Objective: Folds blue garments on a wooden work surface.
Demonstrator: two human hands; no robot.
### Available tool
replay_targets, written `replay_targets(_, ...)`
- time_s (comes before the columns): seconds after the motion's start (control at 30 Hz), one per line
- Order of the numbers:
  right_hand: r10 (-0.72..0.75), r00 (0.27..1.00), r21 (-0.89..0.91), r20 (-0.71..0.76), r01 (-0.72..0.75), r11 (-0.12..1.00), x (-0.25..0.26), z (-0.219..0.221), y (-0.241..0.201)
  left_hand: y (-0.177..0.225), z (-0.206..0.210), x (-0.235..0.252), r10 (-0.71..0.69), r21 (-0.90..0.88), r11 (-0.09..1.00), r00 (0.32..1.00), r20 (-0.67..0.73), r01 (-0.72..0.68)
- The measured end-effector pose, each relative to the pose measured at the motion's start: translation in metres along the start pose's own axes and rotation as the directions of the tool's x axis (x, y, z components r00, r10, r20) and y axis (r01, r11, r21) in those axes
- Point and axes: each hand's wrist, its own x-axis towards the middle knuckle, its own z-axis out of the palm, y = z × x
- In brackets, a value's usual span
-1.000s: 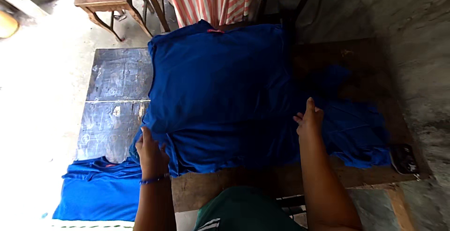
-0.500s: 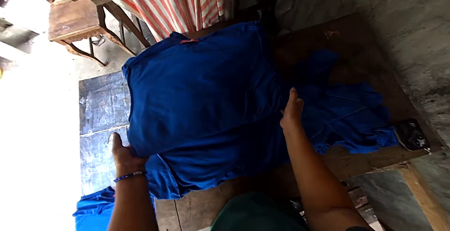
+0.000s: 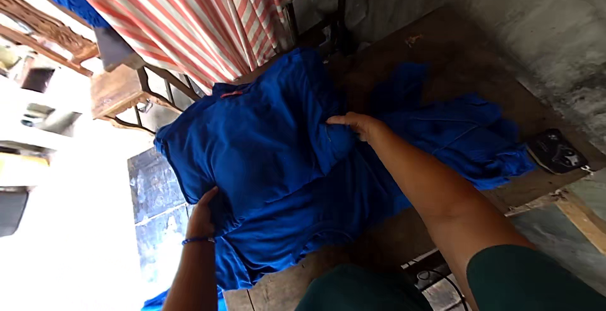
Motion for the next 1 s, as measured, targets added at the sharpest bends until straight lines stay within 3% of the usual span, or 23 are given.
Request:
replay_targets(0.1, -0.288, 0.958, -0.035, -0.013, 0.287, 0.957, -0.031, 0.014, 0.010, 0.000, 0.011, -0.032, 0.075, -0.095, 0.992, 0.996, -0.040, -0.079)
replay_targets(0.2, -0.537, 0.844, 0.012, -0.010, 0.537, 0.844, -0.077, 0.032, 0.030, 0.017, 0.012, -0.083, 0.212, -0.134, 0.968, 0.977, -0.032, -0.214)
replay_targets(0.3, -0.616, 0.783, 0.096, -0.083, 0.621, 0.778, -0.155, 0.043, 0.063, 0.024, -0.010, -0.132, 0.414, -0.202, 0.899, 0.904, 0.104, -0.388)
replay_targets(0.37, -0.600, 0.779, 0.203, -0.181, 0.627, 0.752, -0.214, 0.045, 0.100, 0.029, -0.031, -0.157, 0.521, -0.265, 0.849, 0.811, 0.266, -0.458)
replay_targets(0.47, -0.500, 0.777, 0.360, -0.382, 0.623, 0.694, -0.310, 0.050, 0.168, 0.038, -0.028, -0.189, 0.567, -0.441, 0.808, 0.719, 0.401, -0.391)
replay_targets(0.5, -0.451, 0.763, 0.378, -0.463, 0.630, 0.678, -0.341, 0.056, 0.189, 0.038, -0.033, -0.179, 0.579, -0.442, 0.814, 0.601, 0.552, -0.378)
replay_targets(0.53, -0.392, 0.740, 0.387, -0.546, 0.638, 0.665, -0.373, 0.061, 0.205, 0.037, -0.032, -0.162, 0.554, -0.402, 0.825, 0.427, 0.715, -0.397)
replay_targets(0.57, -0.331, 0.700, 0.380, -0.633, 0.653, 0.655, -0.403, 0.068, 0.221, 0.038, -0.018, -0.158, 0.491, -0.362, 0.841, 0.286, 0.823, -0.402)
replay_targets(0.6, -0.291, 0.646, 0.356, -0.705, 0.678, 0.643, -0.430, 0.073, 0.239, 0.032, 0.011, -0.178, 0.478, -0.370, 0.860, 0.297, 0.827, -0.352)
replay_targets(0.63, -0.278, 0.581, 0.310, -0.765, 0.711, 0.632, -0.454, 0.075, 0.258, 0.025, 0.040, -0.198, 0.466, -0.389, 0.873, 0.266, 0.844, -0.295)
replay_targets(0.73, -0.261, 0.366, 0.123, -0.893, 0.757, 0.642, -0.520, 0.072, 0.308, 0.011, 0.121, -0.261, 0.430, -0.397, 0.883, 0.094, 0.898, -0.251)
replay_targets(0.83, -0.061, 0.116, 0.026, -0.991, 0.631, 0.775, -0.585, 0.065, 0.306, -0.006, 0.186, -0.333, 0.407, -0.410, 0.901, -0.051, 0.912, -0.144)
replay_targets(0.93, 0.224, -0.125, 0.111, -0.967, 0.582, 0.806, -0.626, 0.053, 0.297, -0.031, 0.230, -0.398, 0.293, -0.298, 0.954, -0.118, 0.949, -0.034)
replay_targets(1.0, 0.240, -0.177, 0.089, -0.954, 0.598, 0.796, -0.647, 0.040, 0.325, -0.056, 0.253, -0.426, 0.179, -0.186, 0.982, -0.141, 0.974, -0.032)
